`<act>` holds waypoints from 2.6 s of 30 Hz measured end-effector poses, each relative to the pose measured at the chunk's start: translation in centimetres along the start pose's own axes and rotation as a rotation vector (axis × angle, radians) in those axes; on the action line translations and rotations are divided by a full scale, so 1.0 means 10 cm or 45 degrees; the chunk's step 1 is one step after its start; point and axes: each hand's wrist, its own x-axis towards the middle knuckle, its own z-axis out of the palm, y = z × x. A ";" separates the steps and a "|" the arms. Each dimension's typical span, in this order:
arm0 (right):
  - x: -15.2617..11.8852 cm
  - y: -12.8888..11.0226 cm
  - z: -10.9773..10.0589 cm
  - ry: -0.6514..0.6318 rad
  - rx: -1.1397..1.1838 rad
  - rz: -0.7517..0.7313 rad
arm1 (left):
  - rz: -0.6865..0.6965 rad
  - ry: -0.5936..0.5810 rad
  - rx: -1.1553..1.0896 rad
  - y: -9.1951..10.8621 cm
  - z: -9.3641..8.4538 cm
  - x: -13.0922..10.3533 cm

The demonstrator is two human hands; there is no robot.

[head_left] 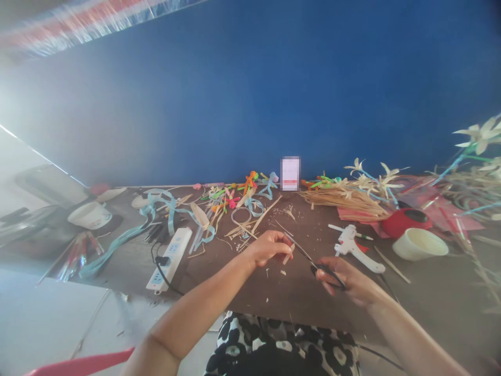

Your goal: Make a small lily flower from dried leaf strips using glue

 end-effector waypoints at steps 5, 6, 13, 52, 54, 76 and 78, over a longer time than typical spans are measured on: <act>0.04 0.06 0.08 0.261 -0.201 -0.045 | 0.116 0.091 -0.054 -0.12 0.01 -0.02; 0.05 0.08 0.09 0.324 -0.329 -0.039 | 0.139 0.132 -0.086 -0.15 0.00 -0.02; 0.03 0.32 0.22 0.669 -1.261 0.093 | 0.139 0.282 -0.237 -0.28 -0.07 -0.02; -0.16 0.23 0.39 0.271 -0.195 0.075 | 0.097 0.507 -0.471 -0.34 0.03 -0.05; -0.16 0.19 0.39 0.266 -0.187 0.076 | 0.110 0.506 -0.475 -0.34 0.04 -0.05; -0.16 0.20 0.37 0.231 -0.218 0.074 | 0.093 0.521 -0.446 -0.32 0.09 -0.05; -0.16 0.21 0.38 0.228 -0.212 0.073 | 0.109 0.519 -0.451 -0.33 0.10 -0.04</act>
